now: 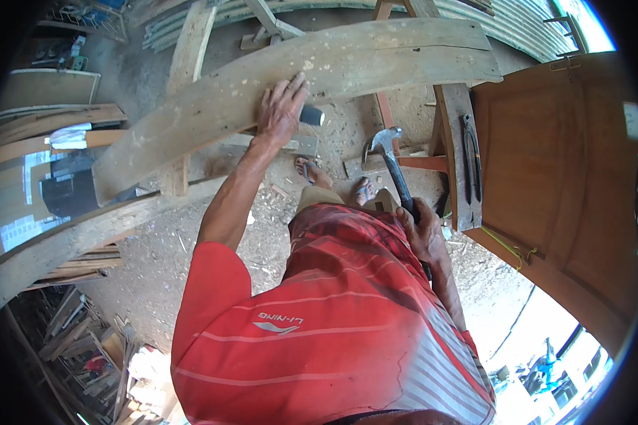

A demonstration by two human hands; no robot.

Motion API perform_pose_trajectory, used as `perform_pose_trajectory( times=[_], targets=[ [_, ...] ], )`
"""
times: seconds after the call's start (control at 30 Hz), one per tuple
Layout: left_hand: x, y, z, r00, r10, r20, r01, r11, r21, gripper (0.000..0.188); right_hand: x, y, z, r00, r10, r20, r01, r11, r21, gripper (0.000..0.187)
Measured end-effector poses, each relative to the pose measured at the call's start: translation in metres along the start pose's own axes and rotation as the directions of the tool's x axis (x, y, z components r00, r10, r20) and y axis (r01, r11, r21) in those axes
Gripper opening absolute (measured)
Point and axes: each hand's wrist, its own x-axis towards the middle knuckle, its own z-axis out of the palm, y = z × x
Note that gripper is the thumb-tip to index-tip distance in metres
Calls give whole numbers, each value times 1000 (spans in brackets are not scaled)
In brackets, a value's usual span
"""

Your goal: The person removes nails and hardware from wooden boards using a hammer, pliers, and a punch.

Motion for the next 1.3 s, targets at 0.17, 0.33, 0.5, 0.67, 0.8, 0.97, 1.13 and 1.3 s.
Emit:
perform_pose_trajectory(
  times=[0.17,0.33,0.5,0.67,0.8,0.97,1.13,1.3],
  targets=[
    [4,-4,-16,999,27,-44,-30,996,-84,40,0,7,-5,998,48,30,-48,999,6,46],
    [16,14,-47,896,-443,-43,303,679,-669,45,8,5,-3,999,1,36,0,999,-41,50],
    [36,32,-54,729,-683,-41,91,156,-984,36,15,-3,1,996,-27,88,31,999,-41,46],
    [36,30,-31,777,-628,50,152,110,-982,38,20,-5,-1,989,-6,146,16,998,-68,42],
    [22,17,-1,787,-617,-10,166,227,-960,40,24,-6,0,989,2,150,12,996,-91,42],
    [15,22,-11,808,-588,-32,115,210,-971,39,26,0,1,990,-2,144,20,992,-127,42],
    [4,26,-10,811,-584,31,190,212,-959,35,32,-5,-3,982,34,184,-7,990,-144,43],
    [8,33,-1,702,-709,-68,28,122,-992,36,44,-22,-7,986,23,167,9,981,-192,45]
  ],
)
